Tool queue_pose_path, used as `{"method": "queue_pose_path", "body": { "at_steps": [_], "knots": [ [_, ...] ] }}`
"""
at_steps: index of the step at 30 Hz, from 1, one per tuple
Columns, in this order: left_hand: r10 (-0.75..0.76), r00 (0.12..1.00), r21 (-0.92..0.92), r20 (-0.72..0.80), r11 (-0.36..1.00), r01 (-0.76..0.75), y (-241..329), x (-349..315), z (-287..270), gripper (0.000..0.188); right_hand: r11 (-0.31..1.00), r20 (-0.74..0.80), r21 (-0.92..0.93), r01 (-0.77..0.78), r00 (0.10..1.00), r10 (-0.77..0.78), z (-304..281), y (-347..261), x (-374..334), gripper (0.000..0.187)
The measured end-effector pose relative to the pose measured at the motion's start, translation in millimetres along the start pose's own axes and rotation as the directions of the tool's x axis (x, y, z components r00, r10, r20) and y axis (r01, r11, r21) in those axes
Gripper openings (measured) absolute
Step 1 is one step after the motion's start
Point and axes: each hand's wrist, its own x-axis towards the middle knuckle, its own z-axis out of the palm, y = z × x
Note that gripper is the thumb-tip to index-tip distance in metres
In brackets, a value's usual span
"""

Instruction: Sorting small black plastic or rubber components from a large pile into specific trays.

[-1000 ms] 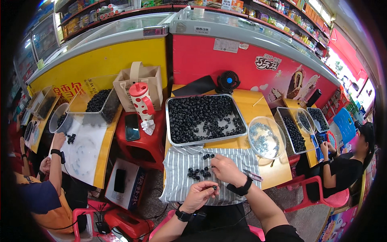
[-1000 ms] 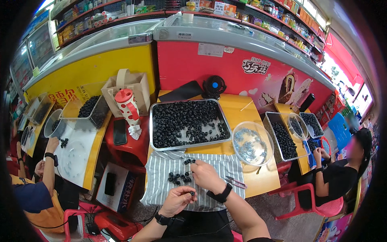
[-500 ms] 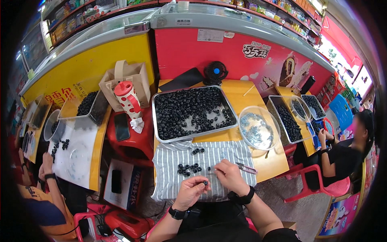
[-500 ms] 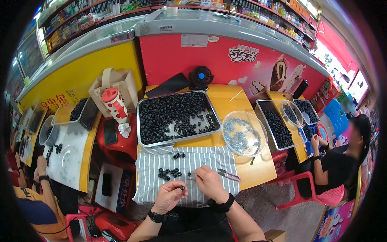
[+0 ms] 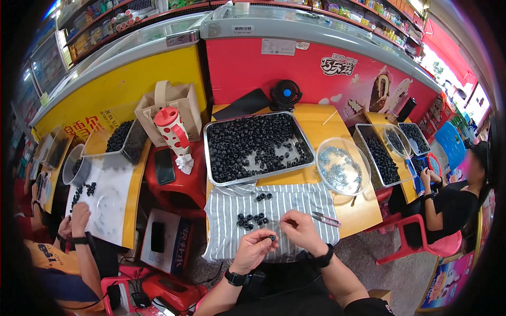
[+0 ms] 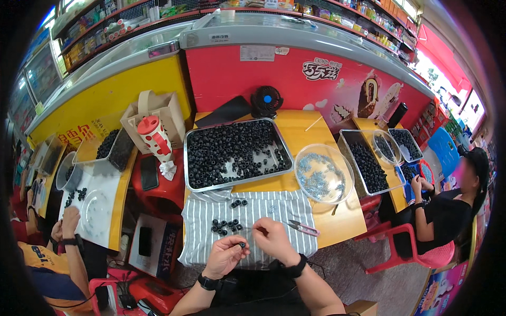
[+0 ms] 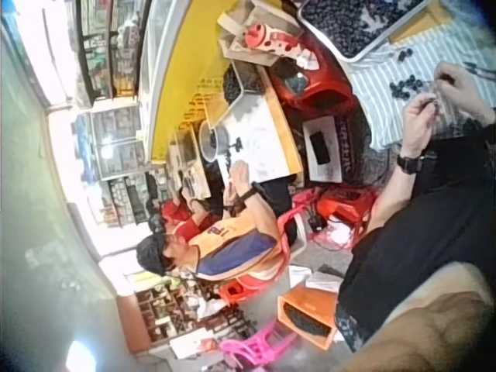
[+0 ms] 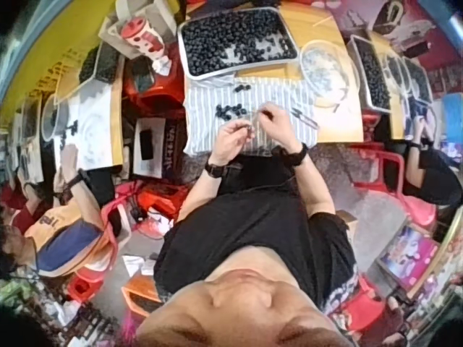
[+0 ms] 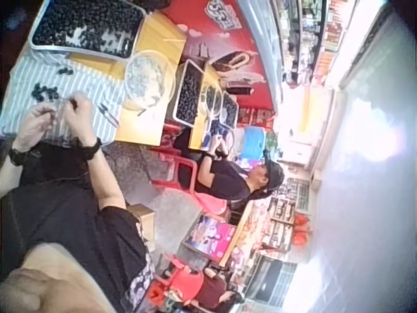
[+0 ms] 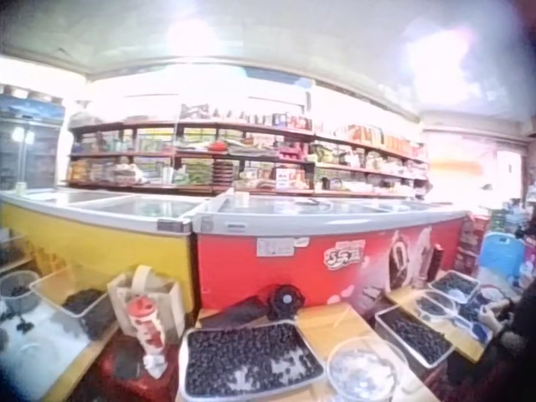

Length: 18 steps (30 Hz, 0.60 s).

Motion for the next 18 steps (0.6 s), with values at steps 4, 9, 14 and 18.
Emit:
{"method": "queue_pose_path", "body": {
  "at_steps": [4,9,14,18],
  "knots": [
    [0.004,0.999,0.033,-0.042,0.999,-0.002,-0.4,-1.3,1.9,0.022,0.795,0.220,0.563,-0.227,0.968,0.121,-11.4,-21.7,-26.8,0.008],
    [0.053,0.998,0.055,0.022,0.997,-0.054,-0.2,2.1,7.6,0.022,0.796,0.145,0.574,-0.190,0.981,0.130,4.8,-20.1,-40.9,0.009],
    [0.056,0.998,0.104,0.015,0.993,-0.058,-2.1,0.5,3.5,0.022,0.811,0.102,0.564,-0.157,0.988,0.120,11.6,-18.7,-40.6,0.008],
    [0.051,0.999,0.115,0.016,0.992,-0.053,-0.9,-0.8,4.2,0.022,0.866,0.079,0.490,-0.098,0.995,0.068,11.1,-15.0,-41.7,0.006]
  ]
}}
